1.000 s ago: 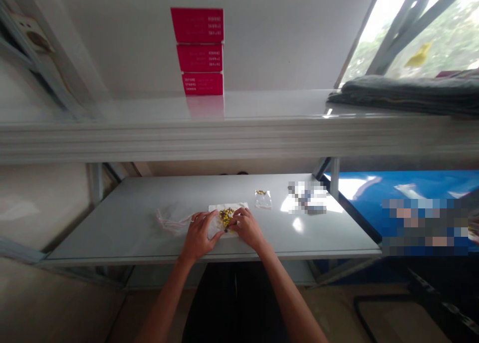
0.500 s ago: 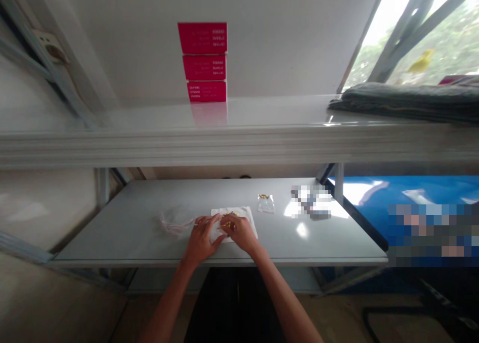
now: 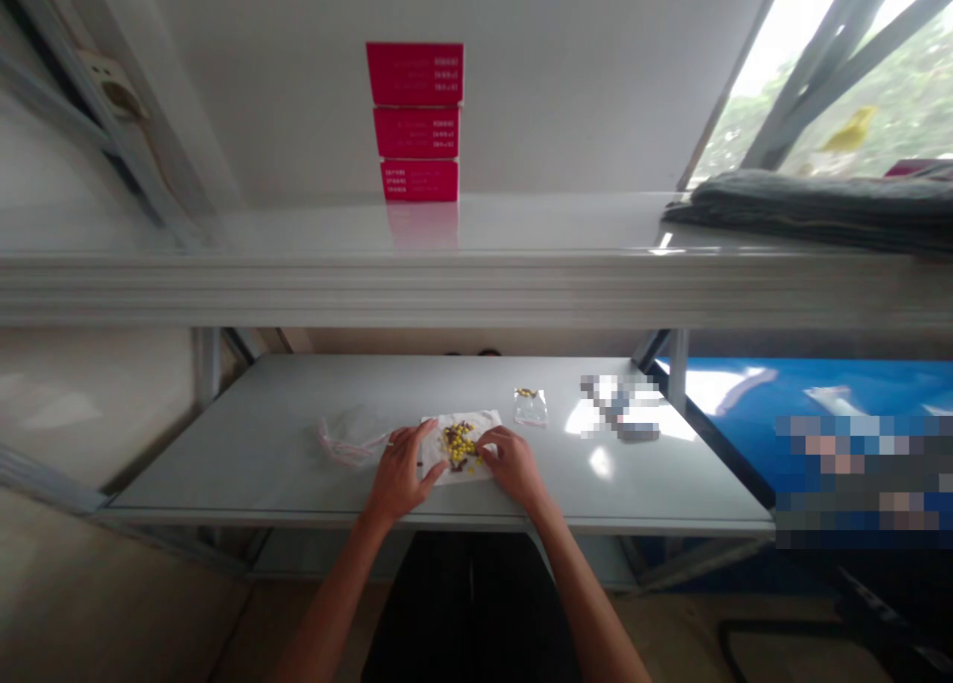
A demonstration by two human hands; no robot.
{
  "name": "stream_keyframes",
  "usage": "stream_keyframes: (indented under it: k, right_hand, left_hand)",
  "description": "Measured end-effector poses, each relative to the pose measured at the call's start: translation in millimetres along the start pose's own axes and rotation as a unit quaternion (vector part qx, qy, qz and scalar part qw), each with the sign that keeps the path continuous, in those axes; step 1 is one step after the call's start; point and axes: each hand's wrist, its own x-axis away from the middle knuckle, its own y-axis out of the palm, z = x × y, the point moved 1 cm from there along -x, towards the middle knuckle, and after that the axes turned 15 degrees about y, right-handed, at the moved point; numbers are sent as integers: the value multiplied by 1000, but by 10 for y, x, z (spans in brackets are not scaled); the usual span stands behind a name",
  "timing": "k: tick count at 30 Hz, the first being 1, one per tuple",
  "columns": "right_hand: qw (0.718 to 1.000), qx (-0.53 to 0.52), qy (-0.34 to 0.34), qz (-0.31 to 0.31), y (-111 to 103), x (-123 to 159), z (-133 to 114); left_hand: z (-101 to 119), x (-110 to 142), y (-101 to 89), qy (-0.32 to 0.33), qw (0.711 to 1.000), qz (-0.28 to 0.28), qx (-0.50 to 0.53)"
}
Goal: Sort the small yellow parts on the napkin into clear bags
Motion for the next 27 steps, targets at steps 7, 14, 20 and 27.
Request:
stream_keyframes:
  k: [7,14,20,27]
  right_hand:
    - [1000,11,21,-5,88,-106,34]
    - [999,8,39,13,79,-152,71]
    - [994,-104,3,32,115,-140,-230]
    - [991,-119,-51,-20,376,-83,-558]
  left_hand:
    - [11,1,-13,-1,1000,-1,-3]
    - [7,1,-14,6,1000,6,-12]
    - [16,4,-13,11,1000,0,-12]
    - [-5,28,12,15,1000,6,-5]
